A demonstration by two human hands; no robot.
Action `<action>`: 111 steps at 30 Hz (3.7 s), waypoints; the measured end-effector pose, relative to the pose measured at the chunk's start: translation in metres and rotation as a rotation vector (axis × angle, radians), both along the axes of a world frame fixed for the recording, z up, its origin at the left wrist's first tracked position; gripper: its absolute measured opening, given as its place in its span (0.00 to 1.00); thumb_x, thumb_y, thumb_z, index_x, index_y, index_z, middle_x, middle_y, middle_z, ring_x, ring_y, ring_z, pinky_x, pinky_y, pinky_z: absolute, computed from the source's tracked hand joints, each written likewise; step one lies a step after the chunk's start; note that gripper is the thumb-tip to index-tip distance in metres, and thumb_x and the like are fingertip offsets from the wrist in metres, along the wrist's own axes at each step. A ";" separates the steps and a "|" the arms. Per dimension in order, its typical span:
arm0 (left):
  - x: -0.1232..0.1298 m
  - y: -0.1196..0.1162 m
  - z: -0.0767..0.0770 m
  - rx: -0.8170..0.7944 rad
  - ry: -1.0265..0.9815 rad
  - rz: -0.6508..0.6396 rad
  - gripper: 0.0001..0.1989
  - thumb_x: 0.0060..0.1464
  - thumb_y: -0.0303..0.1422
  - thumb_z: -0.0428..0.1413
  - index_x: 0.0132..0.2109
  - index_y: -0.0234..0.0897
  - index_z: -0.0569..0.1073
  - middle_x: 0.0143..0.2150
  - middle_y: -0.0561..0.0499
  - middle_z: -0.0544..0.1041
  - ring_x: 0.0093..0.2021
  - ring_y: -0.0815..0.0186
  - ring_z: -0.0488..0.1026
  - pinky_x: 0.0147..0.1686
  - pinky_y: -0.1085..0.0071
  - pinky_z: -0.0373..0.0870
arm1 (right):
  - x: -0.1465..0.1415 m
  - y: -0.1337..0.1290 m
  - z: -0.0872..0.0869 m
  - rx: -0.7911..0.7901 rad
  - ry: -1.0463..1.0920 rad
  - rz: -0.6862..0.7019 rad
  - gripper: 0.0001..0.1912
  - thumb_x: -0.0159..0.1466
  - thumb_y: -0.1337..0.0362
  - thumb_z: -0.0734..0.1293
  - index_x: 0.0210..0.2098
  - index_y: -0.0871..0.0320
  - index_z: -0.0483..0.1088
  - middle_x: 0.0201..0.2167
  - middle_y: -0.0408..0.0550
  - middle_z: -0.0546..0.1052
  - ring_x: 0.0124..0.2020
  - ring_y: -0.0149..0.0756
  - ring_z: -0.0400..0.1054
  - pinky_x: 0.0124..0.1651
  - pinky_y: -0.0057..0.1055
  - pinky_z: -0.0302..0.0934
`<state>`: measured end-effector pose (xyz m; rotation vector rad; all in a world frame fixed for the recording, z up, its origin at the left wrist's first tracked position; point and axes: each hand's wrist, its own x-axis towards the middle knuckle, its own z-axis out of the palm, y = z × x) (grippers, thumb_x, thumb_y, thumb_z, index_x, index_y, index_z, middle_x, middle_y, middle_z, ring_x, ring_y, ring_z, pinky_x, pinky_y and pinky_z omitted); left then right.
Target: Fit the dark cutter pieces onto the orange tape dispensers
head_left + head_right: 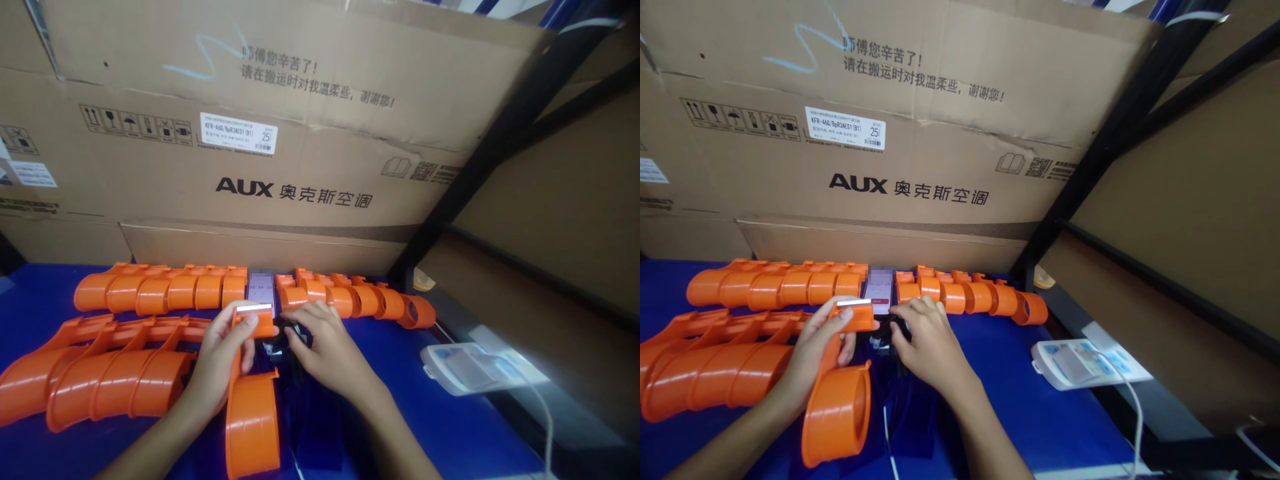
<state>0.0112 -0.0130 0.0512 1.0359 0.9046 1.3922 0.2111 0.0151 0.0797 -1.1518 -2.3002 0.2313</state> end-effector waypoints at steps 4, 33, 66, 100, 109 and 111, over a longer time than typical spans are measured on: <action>0.000 0.000 0.000 0.001 0.015 -0.010 0.12 0.62 0.43 0.59 0.42 0.40 0.72 0.18 0.60 0.67 0.16 0.74 0.58 0.18 0.77 0.54 | 0.001 0.001 0.001 0.006 0.011 -0.017 0.11 0.70 0.66 0.66 0.50 0.51 0.76 0.46 0.49 0.80 0.48 0.46 0.71 0.56 0.49 0.61; 0.005 -0.011 0.002 0.057 0.116 -0.119 0.16 0.61 0.43 0.61 0.50 0.41 0.72 0.23 0.61 0.66 0.19 0.74 0.59 0.19 0.78 0.57 | -0.012 -0.015 0.012 0.043 0.466 0.122 0.06 0.70 0.66 0.68 0.43 0.51 0.78 0.40 0.46 0.81 0.43 0.41 0.74 0.49 0.42 0.67; -0.008 0.005 0.008 -0.034 -0.087 0.142 0.20 0.57 0.47 0.60 0.50 0.38 0.73 0.14 0.59 0.69 0.14 0.69 0.62 0.19 0.75 0.57 | 0.012 -0.006 0.018 -0.030 0.086 0.161 0.07 0.65 0.71 0.66 0.33 0.54 0.73 0.34 0.45 0.73 0.39 0.40 0.67 0.43 0.37 0.62; 0.005 0.004 -0.003 0.098 -0.301 0.285 0.24 0.61 0.56 0.57 0.54 0.48 0.64 0.38 0.53 0.78 0.35 0.63 0.78 0.31 0.71 0.72 | -0.015 -0.028 0.001 0.380 0.186 0.261 0.25 0.64 0.57 0.67 0.59 0.56 0.70 0.48 0.55 0.79 0.46 0.48 0.76 0.44 0.44 0.73; 0.002 0.003 0.007 0.158 -0.270 0.205 0.18 0.65 0.51 0.54 0.47 0.43 0.64 0.40 0.50 0.76 0.32 0.63 0.73 0.26 0.70 0.70 | 0.055 -0.045 0.046 0.330 0.254 -0.105 0.12 0.69 0.62 0.64 0.50 0.54 0.74 0.45 0.50 0.83 0.45 0.45 0.78 0.48 0.40 0.70; 0.004 0.004 0.009 0.163 -0.281 0.203 0.18 0.65 0.51 0.54 0.47 0.42 0.65 0.39 0.50 0.76 0.31 0.64 0.74 0.26 0.70 0.69 | 0.080 -0.052 0.048 0.282 0.152 -0.268 0.13 0.71 0.57 0.64 0.50 0.54 0.75 0.46 0.51 0.83 0.46 0.48 0.79 0.47 0.41 0.70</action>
